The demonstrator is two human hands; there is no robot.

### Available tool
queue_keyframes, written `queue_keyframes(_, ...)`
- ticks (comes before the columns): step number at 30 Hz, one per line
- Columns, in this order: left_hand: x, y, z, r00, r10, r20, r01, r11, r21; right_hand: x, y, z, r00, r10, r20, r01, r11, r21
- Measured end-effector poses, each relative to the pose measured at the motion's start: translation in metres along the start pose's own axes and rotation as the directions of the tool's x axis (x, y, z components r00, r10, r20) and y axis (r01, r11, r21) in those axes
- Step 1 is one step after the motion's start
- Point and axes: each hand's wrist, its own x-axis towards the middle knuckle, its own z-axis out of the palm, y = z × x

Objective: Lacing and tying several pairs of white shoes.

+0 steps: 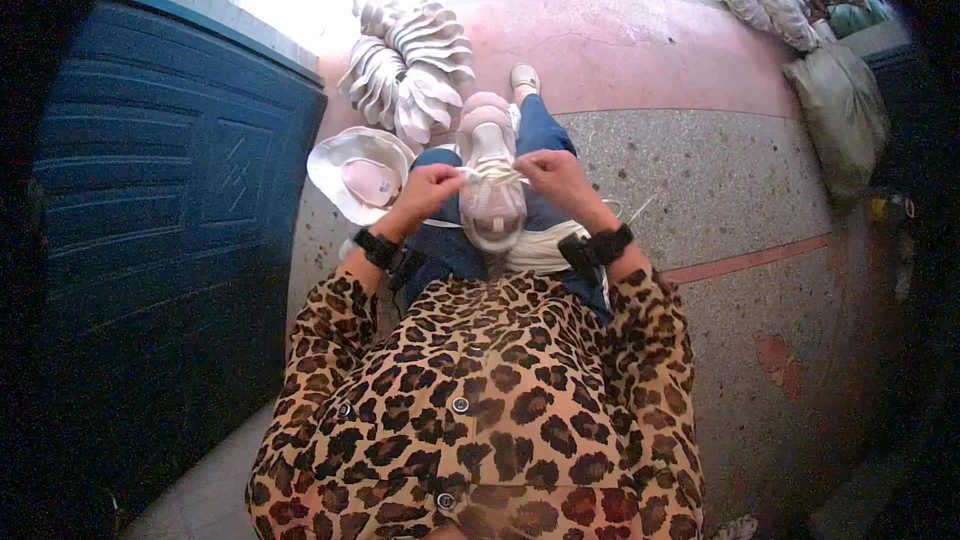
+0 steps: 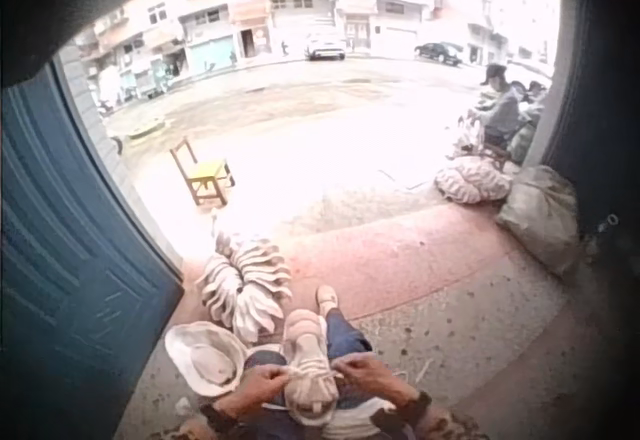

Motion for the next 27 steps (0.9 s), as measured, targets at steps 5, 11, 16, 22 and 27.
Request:
queue_keyframes(5, 0.013, -0.022, 0.027, 0.994, 0.09, -0.061, -0.071, 0.962, 0.263, -0.021, -0.037, -0.005, 0.999, -0.042, 0.0, 0.042, 0.999, -0.009)
queue_keyframes(11, 0.02, -0.025, 0.031, 0.986, 0.146, -0.079, -0.127, 0.969, 0.213, -0.016, -0.048, -0.008, 0.995, -0.05, 0.085, 0.051, 0.999, -0.01)
queue_keyframes(16, 0.023, -0.024, 0.035, 0.994, 0.036, -0.104, -0.023, 0.992, 0.127, -0.013, -0.047, -0.01, 0.989, -0.032, 0.142, 0.035, 0.999, -0.022)
queue_keyframes(22, 0.025, -0.025, 0.04, 0.993, 0.104, -0.061, -0.09, 0.975, 0.205, -0.01, -0.05, -0.009, 0.984, -0.047, 0.172, 0.048, 0.999, -0.002)
queue_keyframes(27, 0.025, -0.021, 0.055, 0.868, 0.495, -0.048, -0.367, 0.702, 0.611, 0.001, -0.07, 0.001, 0.974, -0.054, 0.22, 0.078, 0.992, -0.102)
